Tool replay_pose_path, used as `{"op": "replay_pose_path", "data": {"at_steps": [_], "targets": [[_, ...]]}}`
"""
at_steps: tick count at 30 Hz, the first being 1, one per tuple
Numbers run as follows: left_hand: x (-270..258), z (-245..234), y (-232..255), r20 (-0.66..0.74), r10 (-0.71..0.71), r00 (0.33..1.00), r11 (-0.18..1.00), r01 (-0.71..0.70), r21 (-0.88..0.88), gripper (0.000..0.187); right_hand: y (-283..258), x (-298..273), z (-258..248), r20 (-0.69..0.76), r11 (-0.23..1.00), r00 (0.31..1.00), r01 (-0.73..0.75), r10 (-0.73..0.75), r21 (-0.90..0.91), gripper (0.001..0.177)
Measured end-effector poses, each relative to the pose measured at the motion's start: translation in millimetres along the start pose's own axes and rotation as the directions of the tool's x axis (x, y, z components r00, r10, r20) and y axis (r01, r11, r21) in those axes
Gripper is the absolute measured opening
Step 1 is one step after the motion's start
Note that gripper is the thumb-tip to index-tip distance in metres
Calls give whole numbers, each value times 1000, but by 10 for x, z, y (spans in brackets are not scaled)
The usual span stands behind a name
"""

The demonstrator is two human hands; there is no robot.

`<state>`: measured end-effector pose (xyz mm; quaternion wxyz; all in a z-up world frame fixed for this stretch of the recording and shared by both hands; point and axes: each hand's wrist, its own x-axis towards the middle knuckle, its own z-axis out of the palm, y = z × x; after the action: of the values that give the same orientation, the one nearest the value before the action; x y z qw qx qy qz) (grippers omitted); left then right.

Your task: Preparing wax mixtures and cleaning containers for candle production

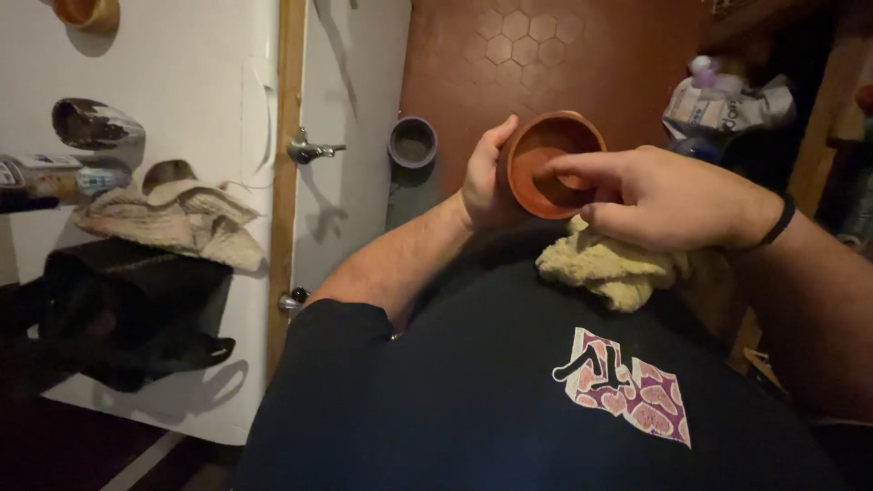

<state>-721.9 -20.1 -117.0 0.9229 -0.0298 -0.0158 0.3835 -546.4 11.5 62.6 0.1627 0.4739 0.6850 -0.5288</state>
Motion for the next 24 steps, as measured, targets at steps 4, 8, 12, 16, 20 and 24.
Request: {"op": "replay_pose_path", "data": {"at_steps": [4, 8, 12, 16, 20, 24], "targets": [[39, -47, 399, -24, -17, 1000, 1000, 17, 1, 68, -222, 274, -208, 20, 997, 1000, -9, 8, 74, 63], [103, 96, 624, 61, 51, 997, 996, -56, 75, 61, -361, 460, -389, 136, 995, 989, -73, 63, 65, 55], [188, 186, 772, 64, 39, 997, 997, -43, 61, 60, -329, 580, -498, 76, 998, 997, -17, 11, 69, 69], [251, 340, 890, 145, 135, 980, 939, -173, 296, 51, -392, 623, -614, 83, 998, 995, -59, 58, 15, 75], [303, 426, 939, 115, 155, 981, 926, -184, 329, 50, -257, 692, -682, 56, 999, 998, -30, 31, -20, 70], [394, 295, 962, 117, 148, 982, 911, -182, 371, 53, -281, 691, -738, 109, 1000, 994, -3, 6, -29, 59]]}}
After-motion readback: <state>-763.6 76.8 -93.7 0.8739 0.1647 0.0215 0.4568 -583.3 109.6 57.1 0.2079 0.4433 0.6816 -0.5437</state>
